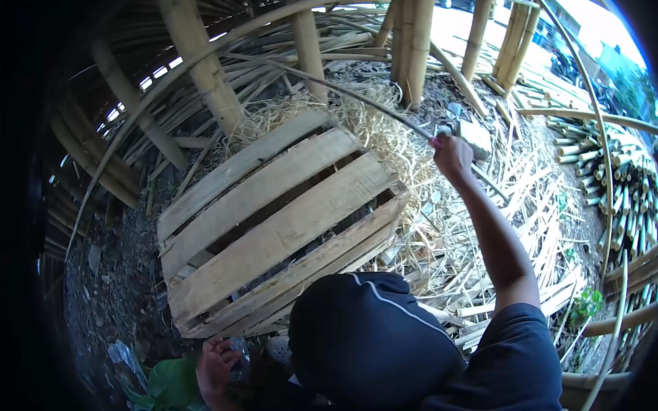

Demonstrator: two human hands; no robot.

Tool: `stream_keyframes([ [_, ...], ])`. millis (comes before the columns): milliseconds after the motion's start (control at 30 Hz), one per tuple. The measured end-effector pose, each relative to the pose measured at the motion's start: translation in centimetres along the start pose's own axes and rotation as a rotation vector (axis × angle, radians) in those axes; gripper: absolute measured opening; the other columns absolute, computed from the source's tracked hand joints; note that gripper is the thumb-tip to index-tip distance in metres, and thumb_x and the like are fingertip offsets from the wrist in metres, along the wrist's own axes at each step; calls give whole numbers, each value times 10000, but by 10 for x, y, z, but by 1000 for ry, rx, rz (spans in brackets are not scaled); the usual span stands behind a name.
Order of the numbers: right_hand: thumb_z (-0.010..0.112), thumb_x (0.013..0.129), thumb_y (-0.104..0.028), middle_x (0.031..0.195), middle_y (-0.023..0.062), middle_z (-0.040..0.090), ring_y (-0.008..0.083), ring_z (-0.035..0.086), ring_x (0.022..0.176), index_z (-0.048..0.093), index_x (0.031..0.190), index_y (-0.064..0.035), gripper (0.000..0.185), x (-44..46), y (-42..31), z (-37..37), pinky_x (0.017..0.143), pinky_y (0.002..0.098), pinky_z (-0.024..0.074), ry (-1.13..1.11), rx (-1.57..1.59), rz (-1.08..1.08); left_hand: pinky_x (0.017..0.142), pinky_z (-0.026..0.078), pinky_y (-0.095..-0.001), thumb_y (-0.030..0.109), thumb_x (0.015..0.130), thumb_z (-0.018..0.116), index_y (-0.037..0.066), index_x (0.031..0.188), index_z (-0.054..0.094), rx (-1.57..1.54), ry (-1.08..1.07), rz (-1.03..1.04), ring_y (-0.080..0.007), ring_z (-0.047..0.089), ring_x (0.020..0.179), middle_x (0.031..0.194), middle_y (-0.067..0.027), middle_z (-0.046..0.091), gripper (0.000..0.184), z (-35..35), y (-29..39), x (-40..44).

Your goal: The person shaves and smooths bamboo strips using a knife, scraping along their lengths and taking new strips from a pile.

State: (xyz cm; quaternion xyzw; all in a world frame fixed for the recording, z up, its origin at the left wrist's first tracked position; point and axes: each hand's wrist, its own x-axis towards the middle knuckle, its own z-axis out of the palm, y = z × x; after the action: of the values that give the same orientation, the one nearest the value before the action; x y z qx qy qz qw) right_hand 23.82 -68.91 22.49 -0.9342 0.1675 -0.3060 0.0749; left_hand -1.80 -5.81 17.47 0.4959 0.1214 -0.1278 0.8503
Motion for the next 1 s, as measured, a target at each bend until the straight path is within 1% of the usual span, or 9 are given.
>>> stream_keyframes([
  [133, 695, 820, -327, 719, 183, 650, 366, 644, 681, 690, 760, -60, 274, -83, 37, 31, 607, 453, 494, -285, -30, 192, 863, 496, -454, 410, 963, 457, 5, 1195, 449, 92, -69, -19, -334, 633, 952, 1131, -227, 575, 467, 18, -2, 14],
  [333, 692, 806, -349, 771, 192, 674, 340, 665, 695, 712, 816, -54, 295, -169, 75, 82, 634, 448, 518, -667, 18, 421, 935, 455, -491, 499, 950, 425, 11, 1292, 403, 423, -190, -66, -364, 579, 1075, 1220, -235, 528, 597, 47, -1, 31],
  [400, 674, 813, -356, 759, 173, 672, 337, 666, 695, 710, 838, -62, 297, -181, 82, 90, 643, 440, 527, -670, 68, 403, 960, 463, -465, 505, 969, 396, -36, 1205, 428, 370, -88, -120, -330, 606, 1034, 1157, -239, 546, 591, 61, -3, 38],
  [467, 649, 827, -327, 758, 173, 672, 338, 665, 702, 707, 896, -78, 264, -185, 79, 81, 655, 446, 526, -576, 142, 371, 962, 462, -465, 506, 968, 394, -36, 1207, 427, 389, -109, -118, -330, 604, 1037, 1160, -239, 544, 593, 68, -1, 47],
  [600, 615, 804, -193, 799, 200, 676, 364, 670, 752, 705, 909, -65, 189, -190, 115, 58, 687, 447, 525, -481, -13, 541, 965, 459, -465, 509, 968, 391, -36, 1211, 425, 415, -189, -125, -331, 601, 1043, 1164, -240, 542, 597, 82, -1, 64],
  [767, 647, 861, -358, 951, 180, 690, 320, 679, 888, 703, 916, -29, 338, -230, 173, 20, 708, 421, 535, -676, -310, 821, 969, 455, -466, 512, 968, 388, -36, 1217, 423, 400, -298, -161, -332, 597, 1050, 1170, -240, 540, 603, 100, -10, 91],
  [867, 661, 839, -361, 954, 192, 686, 331, 674, 909, 689, 956, -14, 367, -273, 192, 25, 748, 416, 534, -780, -273, 887, 972, 453, -466, 514, 968, 385, -35, 1220, 421, 366, -384, -200, -333, 595, 1055, 1174, -241, 538, 606, 114, -21, 108],
  [933, 665, 829, -352, 962, 205, 680, 357, 665, 910, 676, 966, -7, 372, -296, 195, 24, 776, 431, 528, -744, -197, 918, 973, 452, -466, 516, 967, 384, -35, 1222, 420, 335, -455, -230, -333, 593, 1058, 1176, -241, 537, 608, 125, -32, 121],
  [1000, 680, 806, -298, 912, 220, 669, 383, 655, 872, 611, 986, 3, 358, -313, 194, 17, 766, 464, 517, -592, -188, 783, 975, 451, -467, 517, 967, 382, -35, 1224, 419, 302, -522, -267, -334, 592, 1060, 1178, -241, 536, 610, 137, -43, 135],
])
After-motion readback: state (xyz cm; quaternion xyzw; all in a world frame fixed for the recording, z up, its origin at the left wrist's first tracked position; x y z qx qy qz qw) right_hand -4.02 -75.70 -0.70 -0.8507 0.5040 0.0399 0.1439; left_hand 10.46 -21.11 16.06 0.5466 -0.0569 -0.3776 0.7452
